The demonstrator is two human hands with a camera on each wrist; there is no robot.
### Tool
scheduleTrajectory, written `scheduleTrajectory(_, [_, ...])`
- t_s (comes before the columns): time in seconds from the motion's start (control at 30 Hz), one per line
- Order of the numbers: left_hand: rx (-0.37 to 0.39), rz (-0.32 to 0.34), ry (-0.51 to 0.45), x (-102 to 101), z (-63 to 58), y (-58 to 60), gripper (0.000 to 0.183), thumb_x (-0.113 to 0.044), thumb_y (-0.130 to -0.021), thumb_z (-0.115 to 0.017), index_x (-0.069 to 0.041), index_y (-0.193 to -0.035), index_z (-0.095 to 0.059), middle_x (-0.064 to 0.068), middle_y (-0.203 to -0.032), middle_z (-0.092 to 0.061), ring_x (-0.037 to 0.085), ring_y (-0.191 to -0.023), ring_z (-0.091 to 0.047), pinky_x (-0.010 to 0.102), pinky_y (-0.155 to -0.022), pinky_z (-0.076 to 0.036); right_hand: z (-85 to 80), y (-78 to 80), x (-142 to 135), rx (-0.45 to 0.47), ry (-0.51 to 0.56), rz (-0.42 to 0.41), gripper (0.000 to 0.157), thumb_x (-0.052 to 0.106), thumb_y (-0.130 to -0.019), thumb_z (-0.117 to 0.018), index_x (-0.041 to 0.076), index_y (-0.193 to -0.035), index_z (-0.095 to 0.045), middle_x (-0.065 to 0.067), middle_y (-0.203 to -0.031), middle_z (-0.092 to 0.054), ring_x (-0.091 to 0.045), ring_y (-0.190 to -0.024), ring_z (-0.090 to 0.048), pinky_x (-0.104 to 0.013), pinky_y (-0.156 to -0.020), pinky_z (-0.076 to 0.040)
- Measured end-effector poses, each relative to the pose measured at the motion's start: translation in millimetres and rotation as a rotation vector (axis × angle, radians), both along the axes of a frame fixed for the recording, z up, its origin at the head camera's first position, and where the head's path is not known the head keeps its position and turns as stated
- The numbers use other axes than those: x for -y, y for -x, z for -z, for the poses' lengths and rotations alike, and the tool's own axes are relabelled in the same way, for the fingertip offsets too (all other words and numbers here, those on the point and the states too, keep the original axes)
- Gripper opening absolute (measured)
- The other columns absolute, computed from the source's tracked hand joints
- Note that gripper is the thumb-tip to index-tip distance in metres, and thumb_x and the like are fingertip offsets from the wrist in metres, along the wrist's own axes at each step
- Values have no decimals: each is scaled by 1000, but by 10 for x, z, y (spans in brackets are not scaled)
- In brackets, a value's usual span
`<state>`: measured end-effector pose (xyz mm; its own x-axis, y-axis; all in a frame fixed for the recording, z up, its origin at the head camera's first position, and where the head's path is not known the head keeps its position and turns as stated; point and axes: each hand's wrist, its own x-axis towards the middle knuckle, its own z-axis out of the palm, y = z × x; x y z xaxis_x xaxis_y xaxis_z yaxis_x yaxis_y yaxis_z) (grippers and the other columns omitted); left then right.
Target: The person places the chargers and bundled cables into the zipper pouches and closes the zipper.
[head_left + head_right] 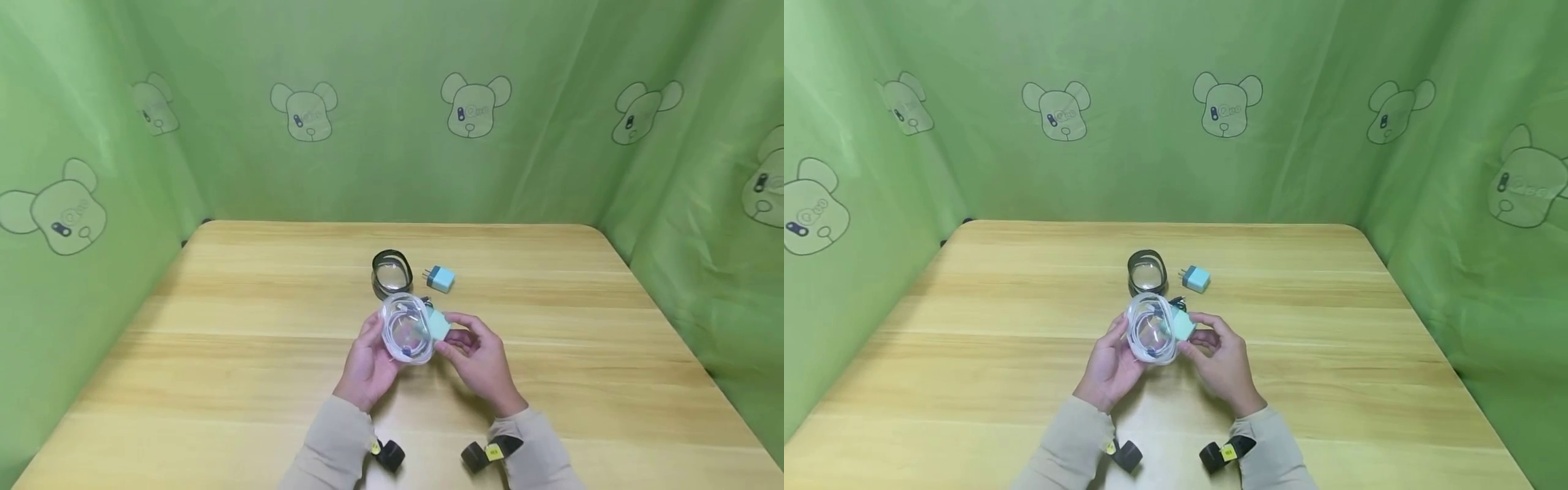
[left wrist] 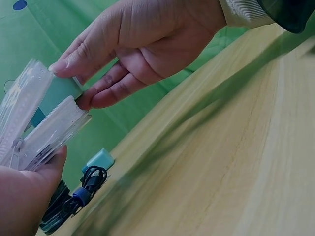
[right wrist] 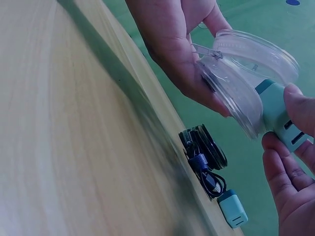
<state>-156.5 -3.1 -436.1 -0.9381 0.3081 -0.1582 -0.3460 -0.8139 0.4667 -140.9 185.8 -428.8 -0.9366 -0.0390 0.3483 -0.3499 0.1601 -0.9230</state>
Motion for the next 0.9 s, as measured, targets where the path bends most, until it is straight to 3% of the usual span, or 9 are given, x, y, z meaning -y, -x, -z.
scheduleTrajectory(0.33, [9, -2, -9, -5, -5, -14, 22, -23, -101, -48, -19, -122, -45, 12, -147, -39, 33, -136, -36, 52, -108, -35, 8, -5, 21, -16, -24, 16, 44, -7, -79, -74, -7, -120, -58, -22, -112, -63, -17, -90, -66, -27, -85, -54])
scheduleTrajectory(0.53, [22, 4, -10, -15, -8, -25, 24, -21, -102, -45, -18, -125, -41, 13, -148, -37, 33, -136, -37, 51, -108, -36, -9, -13, 31, -9, -97, 57, 45, -9, -77, -75, -5, -119, -59, -18, -112, -64, -15, -89, -64, -32, -88, -54])
scheduleTrajectory(0.73, [32, -7, -13, -28, -8, -30, 24, -19, -102, -44, -18, -126, -41, 12, -148, -39, 32, -135, -38, 49, -108, -37, -223, -108, 112, 2, -155, 86, 43, -15, -74, -74, -10, -114, -60, -22, -109, -65, -29, -87, -63, -44, -86, -55])
scheduleTrajectory(0.9, [29, -12, 5, -34, -4, -29, 23, -17, -101, -45, -18, -125, -42, 11, -146, -41, 30, -132, -42, 46, -107, -38, -319, -159, 146, 11, -169, 90, 42, -17, -73, -73, -12, -112, -61, -22, -107, -65, -32, -85, -61, -39, -84, -56])
